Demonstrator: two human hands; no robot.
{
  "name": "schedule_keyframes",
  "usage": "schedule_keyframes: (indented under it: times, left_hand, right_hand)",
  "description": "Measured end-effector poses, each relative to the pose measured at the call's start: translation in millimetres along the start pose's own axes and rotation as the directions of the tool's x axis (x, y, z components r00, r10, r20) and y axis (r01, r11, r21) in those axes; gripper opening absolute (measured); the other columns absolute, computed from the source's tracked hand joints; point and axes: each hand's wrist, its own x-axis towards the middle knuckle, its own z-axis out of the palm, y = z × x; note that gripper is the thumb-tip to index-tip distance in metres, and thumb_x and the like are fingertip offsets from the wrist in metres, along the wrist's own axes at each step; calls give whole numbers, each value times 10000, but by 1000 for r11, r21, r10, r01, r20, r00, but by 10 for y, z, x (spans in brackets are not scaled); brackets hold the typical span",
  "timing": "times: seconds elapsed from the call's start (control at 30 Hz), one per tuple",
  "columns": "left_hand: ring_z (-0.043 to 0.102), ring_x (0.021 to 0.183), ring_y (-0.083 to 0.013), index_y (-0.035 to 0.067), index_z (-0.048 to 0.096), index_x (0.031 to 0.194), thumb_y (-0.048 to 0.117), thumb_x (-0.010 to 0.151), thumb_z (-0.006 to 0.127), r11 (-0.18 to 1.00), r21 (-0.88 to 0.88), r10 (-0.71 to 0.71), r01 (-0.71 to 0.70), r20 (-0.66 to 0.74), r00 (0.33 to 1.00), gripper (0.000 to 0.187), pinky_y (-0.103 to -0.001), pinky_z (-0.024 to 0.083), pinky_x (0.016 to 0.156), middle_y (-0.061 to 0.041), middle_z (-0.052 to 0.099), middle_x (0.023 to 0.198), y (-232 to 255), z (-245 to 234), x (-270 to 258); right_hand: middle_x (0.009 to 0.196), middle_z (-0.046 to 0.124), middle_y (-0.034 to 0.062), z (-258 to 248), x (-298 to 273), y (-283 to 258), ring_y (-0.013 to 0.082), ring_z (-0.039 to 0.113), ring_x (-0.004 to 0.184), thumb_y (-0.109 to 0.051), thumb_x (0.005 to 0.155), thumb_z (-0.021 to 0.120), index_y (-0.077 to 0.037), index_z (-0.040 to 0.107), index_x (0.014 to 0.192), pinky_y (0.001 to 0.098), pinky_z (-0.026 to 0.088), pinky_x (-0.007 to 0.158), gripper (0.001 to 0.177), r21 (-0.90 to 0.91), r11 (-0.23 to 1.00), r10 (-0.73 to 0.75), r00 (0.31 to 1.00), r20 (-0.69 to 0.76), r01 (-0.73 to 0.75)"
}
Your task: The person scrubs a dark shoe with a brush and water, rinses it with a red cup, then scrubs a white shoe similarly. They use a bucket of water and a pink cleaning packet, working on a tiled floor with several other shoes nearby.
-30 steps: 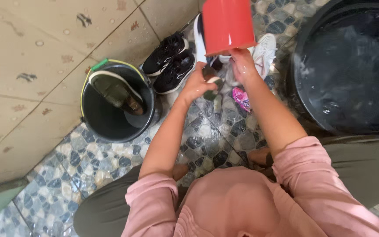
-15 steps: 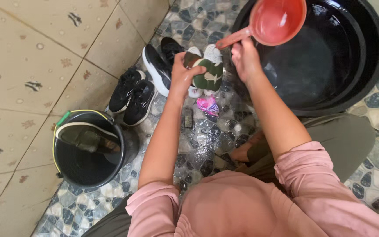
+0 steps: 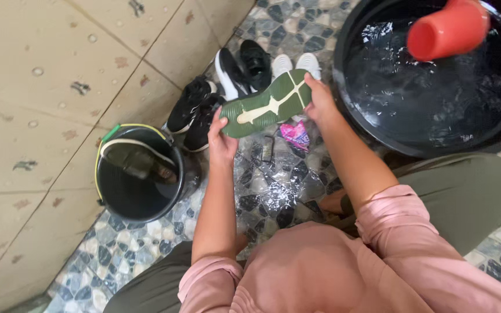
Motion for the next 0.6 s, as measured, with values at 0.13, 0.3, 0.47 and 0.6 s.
schedule_keyframes:
  times: [0.13, 0.3, 0.47, 0.6]
  left_hand:
    - [624, 1203, -391, -10, 508, 1360, 182, 795, 652, 972, -148, -195, 184, -63, 979, 614, -610, 499, 1012, -199, 627, 1318, 84, -308, -244]
    - [488, 1332, -471, 14, 406, 1472, 188, 863, 589, 959, 18, -277, 284, -171, 946, 659, -730, 446, 1060, -223, 455, 1496, -21, -331, -113]
    - [358, 1384, -417, 145, 182, 1579, 201, 743, 594, 822, 418, -218, 387, -397, 891, 934, -657, 431, 1010, -197, 296, 1591, -111, -143, 190]
    - [237, 1494, -464, 19, 2, 1611, 98, 636, 897, 118, 935, 390, -335, 266, 881, 1326, -529, 257, 1231, -315, 193, 1609, -184, 168, 277]
  right_hand:
    - [1088, 725, 109, 529, -4, -142, 237, 739, 941, -121, 1010, 659, -21, 607, 1254, 402, 633, 832, 269, 46, 986, -162, 983, 85, 158]
    - [1116, 724, 90, 1350, -103, -298, 199, 722, 974, -8, 967, 720, -7, 569, 1371, 362, 614, 885, 432, -131, 914, -320, 880, 350, 384]
    - [1160, 736, 62, 1844, -302, -165, 154, 694, 1045, -30, 941, 785, -11, 616, 1362, 305, 567, 945, 453, -474, 573, -409, 735, 541, 668]
    - [1156, 737, 55, 2012, -478, 29, 166, 699, 1075, -43, 907, 799, -17, 642, 1309, 301, 552, 977, 432, -545, 450, -436, 706, 558, 708]
